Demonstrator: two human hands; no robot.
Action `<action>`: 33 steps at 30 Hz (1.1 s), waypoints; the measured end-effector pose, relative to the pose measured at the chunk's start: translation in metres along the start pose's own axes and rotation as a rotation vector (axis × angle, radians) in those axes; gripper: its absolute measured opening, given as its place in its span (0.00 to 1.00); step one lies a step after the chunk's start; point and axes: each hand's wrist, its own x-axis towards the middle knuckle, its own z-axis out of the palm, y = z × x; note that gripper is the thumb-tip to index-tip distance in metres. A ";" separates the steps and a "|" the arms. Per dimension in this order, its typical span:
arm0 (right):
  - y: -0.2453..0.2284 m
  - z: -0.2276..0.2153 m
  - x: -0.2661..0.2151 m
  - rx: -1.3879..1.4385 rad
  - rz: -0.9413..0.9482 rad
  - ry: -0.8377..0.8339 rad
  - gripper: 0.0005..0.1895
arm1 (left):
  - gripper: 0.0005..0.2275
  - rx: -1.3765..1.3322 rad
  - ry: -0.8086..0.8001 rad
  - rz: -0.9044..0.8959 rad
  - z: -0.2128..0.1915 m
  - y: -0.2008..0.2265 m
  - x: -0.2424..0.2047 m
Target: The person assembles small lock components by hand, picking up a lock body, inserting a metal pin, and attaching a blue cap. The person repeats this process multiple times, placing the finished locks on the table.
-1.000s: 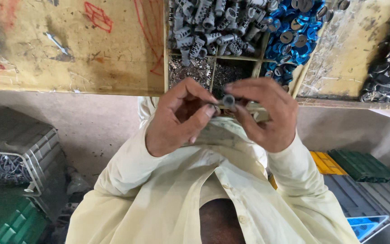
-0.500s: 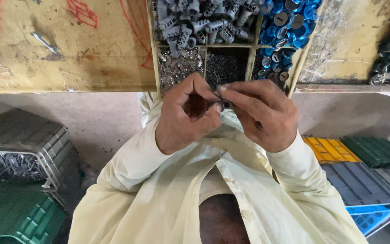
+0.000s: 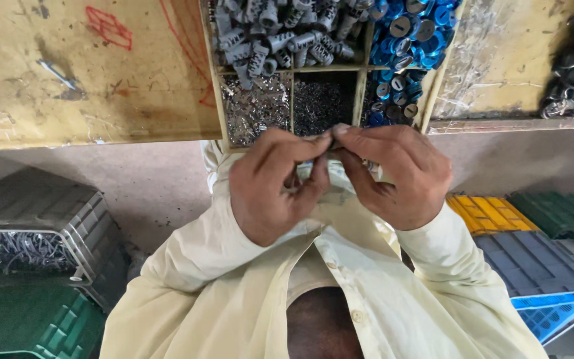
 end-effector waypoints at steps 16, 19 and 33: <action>0.026 -0.020 0.012 -0.410 0.031 0.061 0.14 | 0.12 -0.752 -0.195 -0.268 0.011 -0.028 0.001; 0.024 -0.014 0.024 -0.483 0.093 0.087 0.14 | 0.13 -0.579 -0.189 -0.182 0.006 -0.022 0.005; 0.026 -0.003 -0.039 0.790 0.398 0.144 0.14 | 0.14 -1.072 -0.509 -0.495 0.011 -0.023 0.024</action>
